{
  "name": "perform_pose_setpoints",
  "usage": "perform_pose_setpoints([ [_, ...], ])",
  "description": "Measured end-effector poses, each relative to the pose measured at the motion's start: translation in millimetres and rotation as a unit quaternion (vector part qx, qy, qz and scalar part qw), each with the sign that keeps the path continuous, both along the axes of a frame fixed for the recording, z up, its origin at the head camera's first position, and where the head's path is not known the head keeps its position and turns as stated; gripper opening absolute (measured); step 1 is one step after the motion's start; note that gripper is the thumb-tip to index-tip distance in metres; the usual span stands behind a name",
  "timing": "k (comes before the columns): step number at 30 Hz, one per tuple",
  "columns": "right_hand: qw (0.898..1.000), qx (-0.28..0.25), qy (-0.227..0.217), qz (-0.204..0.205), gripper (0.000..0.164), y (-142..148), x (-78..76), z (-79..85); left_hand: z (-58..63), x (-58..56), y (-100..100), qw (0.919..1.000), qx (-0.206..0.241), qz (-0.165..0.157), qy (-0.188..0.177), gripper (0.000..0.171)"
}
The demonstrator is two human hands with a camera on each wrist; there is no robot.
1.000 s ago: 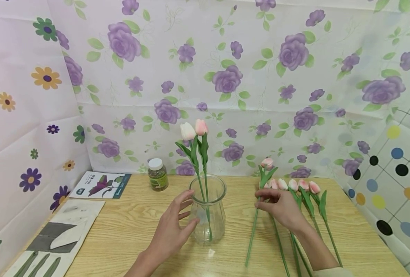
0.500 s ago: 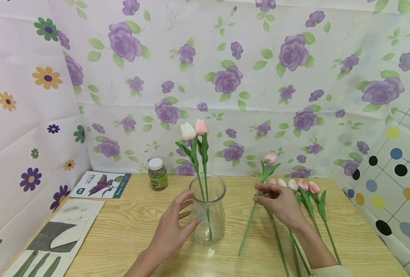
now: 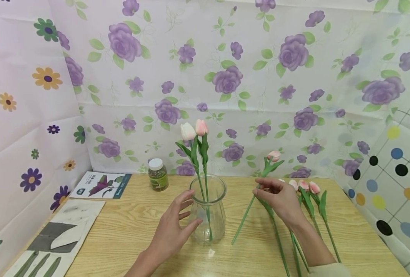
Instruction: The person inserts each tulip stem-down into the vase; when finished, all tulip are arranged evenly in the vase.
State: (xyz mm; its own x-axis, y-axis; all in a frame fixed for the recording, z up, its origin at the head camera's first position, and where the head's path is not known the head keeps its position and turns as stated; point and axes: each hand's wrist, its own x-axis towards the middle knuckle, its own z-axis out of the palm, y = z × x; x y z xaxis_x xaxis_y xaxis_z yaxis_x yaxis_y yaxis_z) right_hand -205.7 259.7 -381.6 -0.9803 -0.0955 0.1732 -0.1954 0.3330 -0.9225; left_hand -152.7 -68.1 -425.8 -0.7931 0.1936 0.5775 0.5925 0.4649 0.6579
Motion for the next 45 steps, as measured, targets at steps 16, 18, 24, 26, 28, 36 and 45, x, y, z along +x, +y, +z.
perform_pose_setpoints([
  [16, 0.997, -0.08, 0.0, 0.006, 0.035, -5.4, -1.2, 5.8, 1.9, 0.3, 0.1, 1.0, -0.003, 0.001, -0.009, 0.083],
  [18, 0.996, -0.093, -0.002, 0.008, 0.034, -6.9, -1.8, 7.6, 1.9, 0.5, 0.0, 0.9999, -0.002, 0.002, -0.01, 0.083],
  [24, 0.994, -0.113, -0.001, 0.001, 0.03, -11.0, -2.4, 12.4, 2.2, 0.8, -0.5, 0.9999, -0.002, 0.0, -0.013, 0.083],
  [26, 0.993, -0.117, 0.001, -0.001, 0.03, -12.3, -2.2, 13.6, 2.2, 0.8, -0.6, 0.9999, -0.001, -0.001, -0.013, 0.082],
  [28, 0.993, -0.12, 0.001, -0.002, 0.03, -13.8, -2.1, 14.9, 2.0, 0.9, -0.7, 0.9999, -0.002, 0.0, -0.013, 0.082],
  [36, 0.99, -0.138, -0.01, -0.026, 0.034, -19.5, -4.3, 21.0, 0.7, 0.5, -0.9, 0.9999, -0.005, -0.001, -0.01, 0.083],
  [45, 0.986, -0.158, -0.021, -0.047, 0.035, -26.7, -7.0, 27.6, -0.4, 0.1, -0.9, 1.0, -0.002, -0.001, -0.009, 0.085],
])
